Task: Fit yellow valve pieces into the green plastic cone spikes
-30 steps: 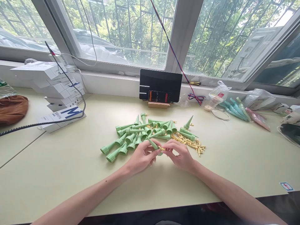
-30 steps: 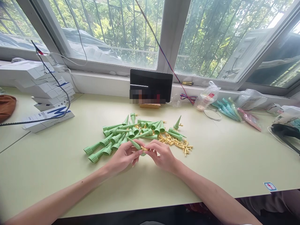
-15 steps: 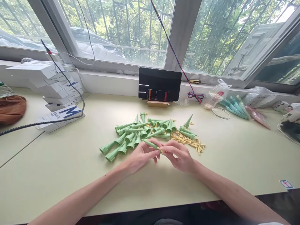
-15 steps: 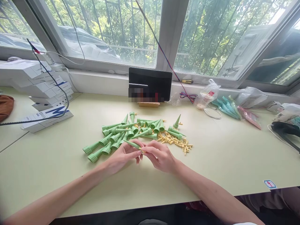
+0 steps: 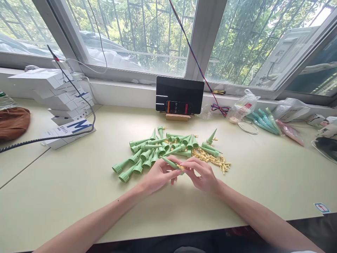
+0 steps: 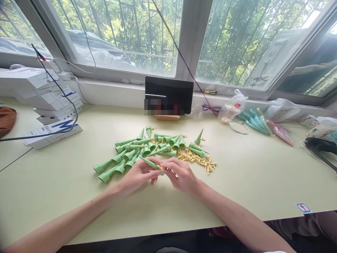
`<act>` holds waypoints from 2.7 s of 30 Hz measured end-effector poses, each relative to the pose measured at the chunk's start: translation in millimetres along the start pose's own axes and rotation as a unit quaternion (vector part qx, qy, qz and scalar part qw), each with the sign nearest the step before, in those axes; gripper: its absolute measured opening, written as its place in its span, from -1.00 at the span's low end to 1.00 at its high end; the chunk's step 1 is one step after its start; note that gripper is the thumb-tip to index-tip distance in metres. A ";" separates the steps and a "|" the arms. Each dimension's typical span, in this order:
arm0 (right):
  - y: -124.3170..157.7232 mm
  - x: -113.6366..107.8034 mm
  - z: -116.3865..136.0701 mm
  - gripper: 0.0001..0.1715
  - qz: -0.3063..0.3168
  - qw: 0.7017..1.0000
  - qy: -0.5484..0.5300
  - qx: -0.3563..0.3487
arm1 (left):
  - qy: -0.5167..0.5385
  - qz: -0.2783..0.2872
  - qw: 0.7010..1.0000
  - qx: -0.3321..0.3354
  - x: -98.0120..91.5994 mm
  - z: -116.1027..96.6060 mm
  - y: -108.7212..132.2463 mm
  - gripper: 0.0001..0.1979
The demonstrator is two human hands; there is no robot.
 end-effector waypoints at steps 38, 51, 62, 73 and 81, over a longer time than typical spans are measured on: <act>6.6 19.7 -29.1 -0.77 0.127 0.987 0.018 0.094 | -0.344 -0.045 0.932 0.103 -0.5 -7.8 7.7 -0.96; 11.1 26.7 -30.3 -0.69 0.154 0.983 0.038 0.088 | -0.346 -0.036 0.931 0.110 1.4 -8.0 7.6 -0.97; 11.6 29.1 -30.0 -0.61 0.161 0.982 0.041 0.089 | -0.338 -0.035 0.934 0.110 1.8 -7.4 7.6 -0.95; 7.9 23.7 -32.7 -0.81 0.124 0.985 0.018 0.116 | -0.324 -0.073 0.938 0.096 -6.9 -6.2 7.1 -0.95; 10.4 26.7 -30.6 -0.80 0.143 0.985 0.016 0.099 | -0.315 -0.065 0.943 0.079 -5.3 -2.9 7.2 -0.94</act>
Point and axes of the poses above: each hand's wrist, its own y-axis away from the middle knuckle, its own x-axis out of the palm, z = x × y, the point moved 8 cm from there along -y, towards the middle knuckle, and after that the axes turned 3 degrees about y, right-handed, at the moved point
